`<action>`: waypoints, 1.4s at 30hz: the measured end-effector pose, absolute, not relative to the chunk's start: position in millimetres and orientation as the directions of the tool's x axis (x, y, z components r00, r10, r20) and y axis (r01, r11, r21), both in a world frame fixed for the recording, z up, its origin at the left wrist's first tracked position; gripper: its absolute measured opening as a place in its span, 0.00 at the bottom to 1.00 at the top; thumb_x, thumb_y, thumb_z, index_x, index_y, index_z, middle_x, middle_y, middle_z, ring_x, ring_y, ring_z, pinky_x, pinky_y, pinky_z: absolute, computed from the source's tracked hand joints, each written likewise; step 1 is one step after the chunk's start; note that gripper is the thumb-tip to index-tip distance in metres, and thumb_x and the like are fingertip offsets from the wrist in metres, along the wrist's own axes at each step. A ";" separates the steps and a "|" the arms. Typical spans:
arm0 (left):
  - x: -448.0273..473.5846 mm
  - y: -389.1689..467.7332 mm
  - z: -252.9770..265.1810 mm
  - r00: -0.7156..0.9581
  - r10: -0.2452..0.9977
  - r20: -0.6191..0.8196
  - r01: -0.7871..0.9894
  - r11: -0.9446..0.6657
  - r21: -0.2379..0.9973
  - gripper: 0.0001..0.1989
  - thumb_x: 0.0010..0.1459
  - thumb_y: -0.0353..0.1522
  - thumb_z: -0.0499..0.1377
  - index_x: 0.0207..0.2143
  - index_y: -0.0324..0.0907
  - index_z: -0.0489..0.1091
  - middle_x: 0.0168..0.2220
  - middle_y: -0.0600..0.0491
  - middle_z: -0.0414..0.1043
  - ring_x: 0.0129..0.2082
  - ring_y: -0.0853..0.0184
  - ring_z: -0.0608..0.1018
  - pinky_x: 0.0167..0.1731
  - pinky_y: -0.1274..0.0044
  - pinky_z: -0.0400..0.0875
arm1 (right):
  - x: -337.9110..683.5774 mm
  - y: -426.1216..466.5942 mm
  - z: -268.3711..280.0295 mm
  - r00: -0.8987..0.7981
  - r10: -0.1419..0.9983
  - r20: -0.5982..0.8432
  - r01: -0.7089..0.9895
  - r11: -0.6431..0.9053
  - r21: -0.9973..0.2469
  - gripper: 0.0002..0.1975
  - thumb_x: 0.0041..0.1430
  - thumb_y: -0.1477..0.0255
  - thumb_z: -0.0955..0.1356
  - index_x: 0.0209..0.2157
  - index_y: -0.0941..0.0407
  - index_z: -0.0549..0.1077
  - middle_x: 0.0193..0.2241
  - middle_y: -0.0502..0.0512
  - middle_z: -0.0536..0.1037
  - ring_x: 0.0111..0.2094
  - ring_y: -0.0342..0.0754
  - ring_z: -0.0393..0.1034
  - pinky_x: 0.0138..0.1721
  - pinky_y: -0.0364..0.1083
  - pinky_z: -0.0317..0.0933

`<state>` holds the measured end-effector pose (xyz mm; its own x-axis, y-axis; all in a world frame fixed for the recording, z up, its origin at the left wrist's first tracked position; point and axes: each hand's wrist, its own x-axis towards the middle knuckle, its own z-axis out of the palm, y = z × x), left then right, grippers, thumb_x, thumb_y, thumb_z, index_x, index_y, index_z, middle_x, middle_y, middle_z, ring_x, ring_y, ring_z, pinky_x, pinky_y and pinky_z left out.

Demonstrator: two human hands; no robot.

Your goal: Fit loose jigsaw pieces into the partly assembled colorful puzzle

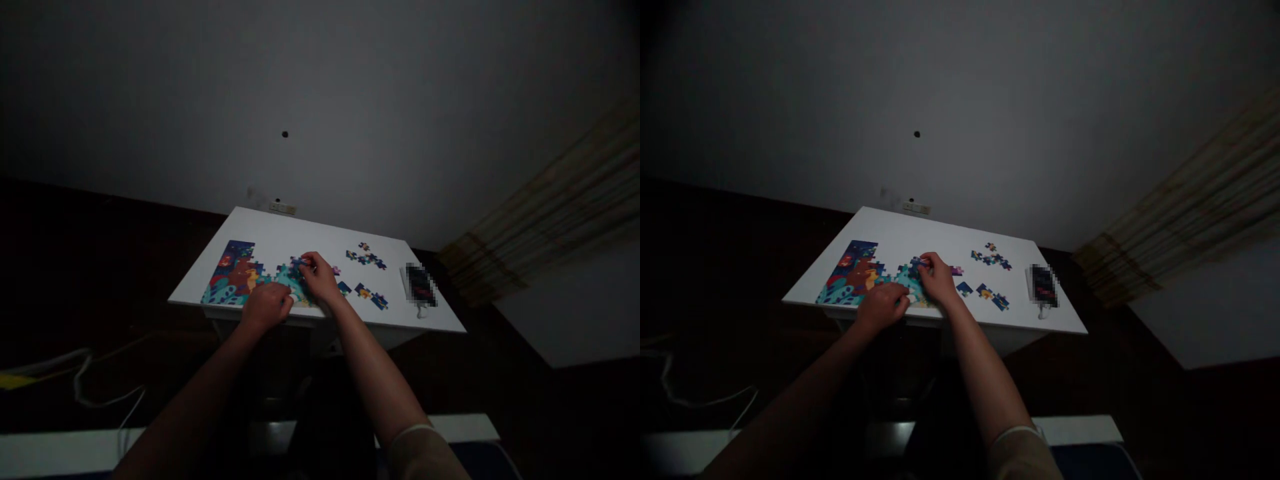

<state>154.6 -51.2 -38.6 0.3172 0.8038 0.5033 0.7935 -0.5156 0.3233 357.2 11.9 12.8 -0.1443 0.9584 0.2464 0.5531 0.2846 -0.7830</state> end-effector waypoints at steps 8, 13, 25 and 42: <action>146.9 -48.8 -46.8 0.325 0.758 0.566 0.761 -0.565 0.319 0.14 0.70 0.32 0.58 0.45 0.46 0.86 0.46 0.46 0.90 0.47 0.52 0.90 0.52 0.61 0.83 | 484.9 -4.0 6.5 0.155 0.963 0.219 0.647 0.069 -0.759 0.16 0.68 0.67 0.69 0.55 0.53 0.80 0.43 0.57 0.85 0.45 0.55 0.79 0.51 0.50 0.71; 150.7 -57.4 -50.3 0.324 0.735 0.596 0.773 -0.569 0.282 0.14 0.68 0.29 0.58 0.45 0.46 0.85 0.47 0.46 0.90 0.48 0.54 0.90 0.54 0.61 0.85 | 552.3 -7.2 -7.5 0.317 0.922 0.221 0.641 -0.036 -0.766 0.19 0.67 0.62 0.69 0.52 0.56 0.82 0.43 0.62 0.86 0.44 0.58 0.81 0.50 0.54 0.72; 144.3 -53.1 -43.5 0.375 0.742 0.555 0.767 -0.584 0.263 0.12 0.71 0.30 0.57 0.46 0.46 0.82 0.45 0.47 0.89 0.46 0.54 0.88 0.51 0.62 0.82 | 583.9 24.7 -2.8 0.292 0.948 0.126 0.858 -0.201 -0.473 0.16 0.71 0.69 0.68 0.53 0.55 0.86 0.47 0.63 0.89 0.49 0.58 0.83 0.50 0.50 0.70; 143.2 -41.5 -27.5 0.465 0.770 0.436 0.746 -0.606 0.275 0.11 0.72 0.28 0.59 0.47 0.47 0.82 0.52 0.48 0.86 0.51 0.54 0.84 0.53 0.60 0.80 | 571.5 99.7 -2.5 0.252 0.965 0.073 0.949 -0.232 -0.213 0.22 0.71 0.63 0.75 0.59 0.60 0.86 0.59 0.78 0.82 0.60 0.66 0.78 0.61 0.56 0.69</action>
<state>143.2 -41.5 -27.5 0.4653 0.7705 0.4357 0.7464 -0.6062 0.2747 571.5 99.7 -2.5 0.2519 0.9650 0.0729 0.9492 -0.2317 -0.2128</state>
